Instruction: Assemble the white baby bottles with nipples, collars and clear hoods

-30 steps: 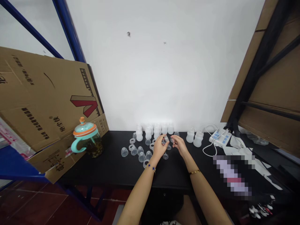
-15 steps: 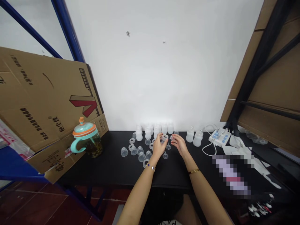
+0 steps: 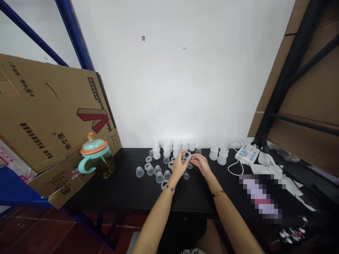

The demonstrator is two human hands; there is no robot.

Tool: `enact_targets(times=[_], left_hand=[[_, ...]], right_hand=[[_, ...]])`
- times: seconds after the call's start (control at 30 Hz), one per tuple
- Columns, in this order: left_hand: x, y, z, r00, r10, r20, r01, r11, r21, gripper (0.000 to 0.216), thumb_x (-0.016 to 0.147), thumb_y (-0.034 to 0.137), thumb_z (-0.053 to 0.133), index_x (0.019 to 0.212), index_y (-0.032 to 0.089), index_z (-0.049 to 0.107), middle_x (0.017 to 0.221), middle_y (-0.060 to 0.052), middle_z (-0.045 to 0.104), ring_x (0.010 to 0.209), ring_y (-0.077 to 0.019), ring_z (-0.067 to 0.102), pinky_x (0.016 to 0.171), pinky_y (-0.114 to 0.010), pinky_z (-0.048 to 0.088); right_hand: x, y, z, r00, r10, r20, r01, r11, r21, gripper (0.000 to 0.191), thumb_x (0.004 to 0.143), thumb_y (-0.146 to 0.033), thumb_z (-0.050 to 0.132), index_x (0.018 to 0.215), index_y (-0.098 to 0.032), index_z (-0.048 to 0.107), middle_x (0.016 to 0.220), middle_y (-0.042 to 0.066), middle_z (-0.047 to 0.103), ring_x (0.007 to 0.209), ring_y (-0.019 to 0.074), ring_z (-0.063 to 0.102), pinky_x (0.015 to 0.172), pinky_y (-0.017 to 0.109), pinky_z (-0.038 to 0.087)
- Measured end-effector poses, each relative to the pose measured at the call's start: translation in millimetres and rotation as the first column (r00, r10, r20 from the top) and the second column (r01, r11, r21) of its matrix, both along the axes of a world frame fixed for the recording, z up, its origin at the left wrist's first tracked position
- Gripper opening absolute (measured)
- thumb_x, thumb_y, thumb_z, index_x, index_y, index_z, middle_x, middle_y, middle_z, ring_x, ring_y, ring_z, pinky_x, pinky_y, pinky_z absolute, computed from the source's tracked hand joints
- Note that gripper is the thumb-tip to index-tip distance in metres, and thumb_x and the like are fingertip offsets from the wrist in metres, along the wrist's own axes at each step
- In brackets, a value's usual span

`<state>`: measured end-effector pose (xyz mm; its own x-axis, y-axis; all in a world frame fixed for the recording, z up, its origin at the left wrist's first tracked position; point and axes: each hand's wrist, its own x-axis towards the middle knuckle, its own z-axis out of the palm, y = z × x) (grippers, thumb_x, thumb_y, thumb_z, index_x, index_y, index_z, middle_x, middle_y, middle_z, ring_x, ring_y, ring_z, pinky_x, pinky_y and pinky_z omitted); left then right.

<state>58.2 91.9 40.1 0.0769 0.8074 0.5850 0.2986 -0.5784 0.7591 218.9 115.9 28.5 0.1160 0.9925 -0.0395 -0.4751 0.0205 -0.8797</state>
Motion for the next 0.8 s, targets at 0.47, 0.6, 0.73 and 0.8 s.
enact_targets(times=[0.47, 0.6, 0.73, 0.8], left_hand=[[-0.4, 2.8, -3.3, 0.976, 0.061, -0.207, -0.039, 0.993, 0.110, 0.041, 0.089, 0.027, 0.064, 0.131, 0.026, 0.062, 0.131, -0.007, 0.065, 0.121, -0.0251, 0.061, 0.094, -0.039, 0.057], [-1.0, 2.9, -3.1, 0.968, 0.058, -0.243, -0.029, 0.992, 0.120, 0.042, 0.091, 0.025, 0.063, 0.133, 0.028, 0.062, 0.133, -0.006, 0.065, 0.122, -0.0243, 0.060, 0.096, -0.040, 0.056], [-1.6, 2.9, -3.3, 0.965, 0.061, -0.256, -0.028, 0.991, 0.128, 0.040, 0.092, 0.025, 0.062, 0.131, 0.028, 0.064, 0.132, -0.006, 0.066, 0.122, -0.0245, 0.060, 0.098, -0.041, 0.055], [-1.7, 3.0, -3.5, 0.961, 0.068, -0.270, -0.035, 0.991, 0.127, 0.040, 0.091, 0.025, 0.063, 0.131, 0.027, 0.065, 0.132, -0.006, 0.067, 0.122, -0.0251, 0.060, 0.099, -0.042, 0.055]], right_hand=[[-4.3, -2.8, 0.7, 0.998, 0.061, 0.015, -0.060, 0.998, -0.033, 0.012, 0.076, -0.021, 0.076, 0.082, -0.017, 0.067, 0.078, 0.006, 0.075, 0.068, 0.0181, 0.073, 0.065, 0.027, 0.062], [-4.9, -3.5, 1.4, 0.995, 0.101, 0.015, -0.100, 0.994, -0.046, 0.012, 0.078, -0.022, 0.075, 0.086, -0.017, 0.067, 0.081, 0.008, 0.077, 0.069, 0.0191, 0.074, 0.065, 0.028, 0.063], [-5.2, -4.1, 2.2, 0.993, 0.121, 0.015, -0.119, 0.991, -0.059, 0.018, 0.080, -0.023, 0.073, 0.096, -0.016, 0.070, 0.085, 0.009, 0.079, 0.072, 0.0193, 0.075, 0.066, 0.027, 0.063], [-5.5, -3.7, 2.3, 0.992, 0.126, 0.001, -0.125, 0.990, -0.066, 0.018, 0.084, -0.025, 0.071, 0.099, -0.016, 0.071, 0.086, 0.010, 0.079, 0.071, 0.0191, 0.076, 0.065, 0.027, 0.063]])
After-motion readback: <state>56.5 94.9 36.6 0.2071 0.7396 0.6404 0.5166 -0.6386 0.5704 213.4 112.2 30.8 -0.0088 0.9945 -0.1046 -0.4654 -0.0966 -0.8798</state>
